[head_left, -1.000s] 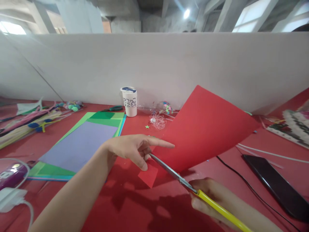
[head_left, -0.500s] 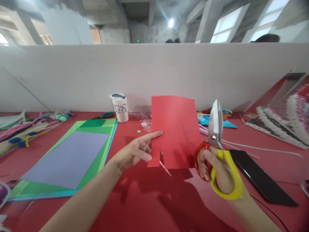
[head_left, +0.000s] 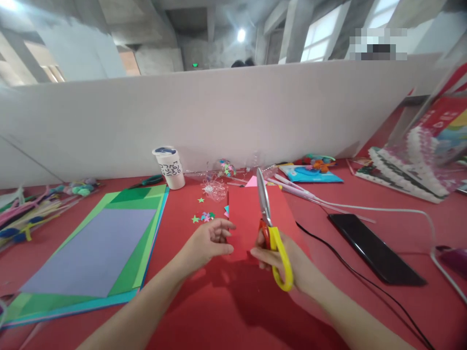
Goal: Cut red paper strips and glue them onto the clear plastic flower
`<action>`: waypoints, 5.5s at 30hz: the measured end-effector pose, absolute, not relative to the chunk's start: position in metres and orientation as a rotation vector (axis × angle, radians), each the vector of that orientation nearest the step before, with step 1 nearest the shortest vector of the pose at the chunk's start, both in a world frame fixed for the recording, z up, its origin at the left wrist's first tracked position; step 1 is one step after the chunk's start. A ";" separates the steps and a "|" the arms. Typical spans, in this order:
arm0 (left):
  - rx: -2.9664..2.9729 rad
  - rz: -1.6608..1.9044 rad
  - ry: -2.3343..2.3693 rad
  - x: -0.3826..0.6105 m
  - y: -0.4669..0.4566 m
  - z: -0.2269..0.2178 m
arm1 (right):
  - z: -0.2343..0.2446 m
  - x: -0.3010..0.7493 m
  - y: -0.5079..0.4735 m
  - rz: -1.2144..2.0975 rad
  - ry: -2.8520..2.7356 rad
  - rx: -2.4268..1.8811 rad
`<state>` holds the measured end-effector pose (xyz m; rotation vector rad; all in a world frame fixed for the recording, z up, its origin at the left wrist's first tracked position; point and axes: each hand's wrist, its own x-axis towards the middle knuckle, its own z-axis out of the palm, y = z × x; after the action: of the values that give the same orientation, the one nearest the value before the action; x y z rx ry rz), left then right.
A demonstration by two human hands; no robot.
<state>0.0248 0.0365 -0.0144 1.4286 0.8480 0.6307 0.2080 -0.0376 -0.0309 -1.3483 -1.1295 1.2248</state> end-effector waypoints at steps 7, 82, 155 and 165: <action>1.357 0.764 0.930 0.031 0.001 -0.029 | -0.040 0.196 -0.042 1.422 -1.081 -1.286; 1.034 0.753 0.857 0.028 -0.016 -0.037 | -0.049 0.186 -0.049 1.338 -1.024 -1.262; 0.882 1.100 0.789 0.007 0.000 -0.004 | -0.026 0.184 -0.078 0.975 -1.809 -1.549; 0.807 1.077 0.787 0.007 -0.001 -0.004 | -0.016 0.178 -0.080 1.092 -1.765 -1.593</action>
<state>0.0066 -0.0010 -0.0041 0.8074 0.7870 1.0770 0.1781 -0.0803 -0.0155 -1.5928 -1.7654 1.0925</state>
